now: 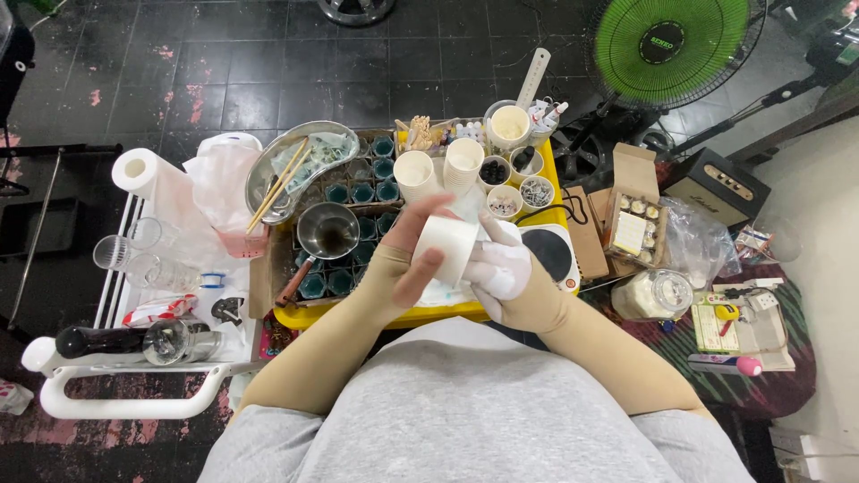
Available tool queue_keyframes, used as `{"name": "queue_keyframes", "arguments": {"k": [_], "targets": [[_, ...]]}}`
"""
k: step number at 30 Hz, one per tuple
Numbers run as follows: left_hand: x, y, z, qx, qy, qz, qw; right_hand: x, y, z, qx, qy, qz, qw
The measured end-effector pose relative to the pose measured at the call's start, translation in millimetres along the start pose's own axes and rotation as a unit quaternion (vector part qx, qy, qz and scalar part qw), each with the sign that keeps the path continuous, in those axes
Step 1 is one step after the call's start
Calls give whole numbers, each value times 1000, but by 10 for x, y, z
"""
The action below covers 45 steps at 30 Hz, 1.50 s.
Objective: Cleaning the inside and outside of paper cups using a white cloth.
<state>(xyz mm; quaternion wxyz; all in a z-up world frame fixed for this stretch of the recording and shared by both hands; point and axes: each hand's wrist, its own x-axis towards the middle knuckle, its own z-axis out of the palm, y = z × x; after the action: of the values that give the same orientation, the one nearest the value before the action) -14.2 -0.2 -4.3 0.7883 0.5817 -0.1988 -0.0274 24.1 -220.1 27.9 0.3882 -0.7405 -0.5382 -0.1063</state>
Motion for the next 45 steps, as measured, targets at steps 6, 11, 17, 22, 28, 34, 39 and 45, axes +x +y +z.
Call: {"name": "queue_keyframes", "arguments": {"k": [6, 11, 17, 22, 28, 34, 39, 45], "targets": [[115, 30, -103, 431, -11, 260, 864, -194, 14, 209, 344, 47, 272, 897], [173, -299, -280, 485, -51, 476, 732, -6, -89, -2, 600, 44, 363, 712], [-3, 241, 14, 202, -35, 158, 966, -134, -31, -94, 458, -1, 318, 830], [-32, 247, 63, 108, -53, -12, 993, -84, -77, -110, 165, -38, 141, 975], [77, 120, -43, 476, 25, 192, 858, -149, -6, 17, 334, 34, 325, 884], [144, -7, -165, 619, 18, 410, 670, -33, -62, -212, 626, 150, 467, 606], [98, 42, -104, 442, 82, 218, 866, -93, -155, -232, 550, 242, 353, 717], [12, -199, -71, -46, 2, -112, 993, 107, -213, -249, -135, 146, 89, 976]]}}
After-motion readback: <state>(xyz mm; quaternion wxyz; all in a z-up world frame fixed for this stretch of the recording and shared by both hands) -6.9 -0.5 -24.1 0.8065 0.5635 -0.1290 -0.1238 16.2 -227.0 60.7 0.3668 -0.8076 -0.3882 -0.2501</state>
